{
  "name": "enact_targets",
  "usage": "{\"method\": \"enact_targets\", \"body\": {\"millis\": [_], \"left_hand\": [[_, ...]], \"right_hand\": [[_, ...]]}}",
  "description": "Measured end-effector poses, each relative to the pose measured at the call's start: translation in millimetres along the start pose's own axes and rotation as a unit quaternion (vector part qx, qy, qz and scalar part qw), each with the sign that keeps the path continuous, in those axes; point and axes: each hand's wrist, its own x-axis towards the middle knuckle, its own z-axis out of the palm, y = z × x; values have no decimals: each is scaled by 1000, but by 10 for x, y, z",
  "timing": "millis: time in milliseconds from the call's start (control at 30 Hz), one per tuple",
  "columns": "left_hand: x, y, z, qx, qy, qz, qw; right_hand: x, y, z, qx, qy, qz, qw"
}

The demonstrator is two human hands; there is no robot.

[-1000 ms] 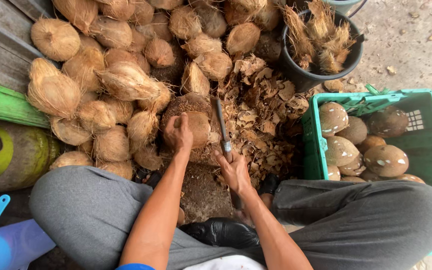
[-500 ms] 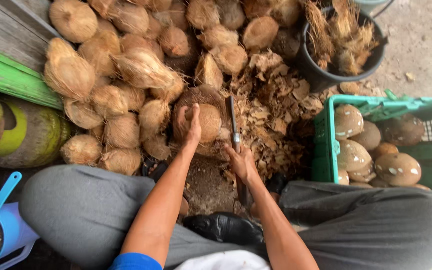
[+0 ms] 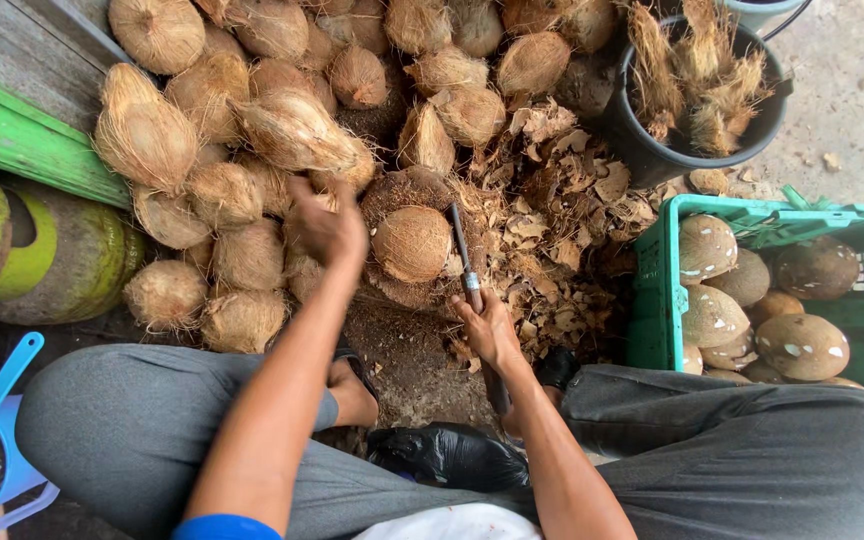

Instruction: The person sits on the ground and uses a machete to chop the fibrous husk off coconuts, rotating each coconut against a wooden block to trim the husk. Trimmed coconuts are placed into a green plastic crate beside them.

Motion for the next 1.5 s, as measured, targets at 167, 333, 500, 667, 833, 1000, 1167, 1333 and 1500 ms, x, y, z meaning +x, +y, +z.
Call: {"method": "enact_targets", "body": {"millis": [167, 333, 500, 667, 833, 1000, 1167, 1333, 1500], "left_hand": [[-706, 69, 580, 137, 19, 74, 988], [-480, -5, 307, 6, -144, 24, 989], [-382, -100, 341, 26, -151, 33, 988], [-355, -194, 501, 154, -130, 140, 970], [-368, -116, 432, 48, -142, 14, 989], [-474, 21, 368, 34, -119, -15, 992], [-515, -29, 434, 72, -114, -1, 991], [-541, -65, 526, 52, -51, 45, 996], [-562, -97, 548, 68, -87, -8, 994]], "right_hand": [[-227, -246, -142, 118, 13, -95, 988], [-402, -418, -234, 198, 53, -213, 955], [-411, -377, -18, 116, -14, -62, 991], [-358, -277, -33, 196, 28, -189, 962], [-296, -312, 89, 233, 33, -166, 958], [-351, -259, 122, 51, 42, -74, 995], [-331, -288, 126, 171, 89, -171, 966], [-267, -300, 130, 15, 32, -6, 999], [-220, -170, 131, 11, 110, -213, 971]]}}
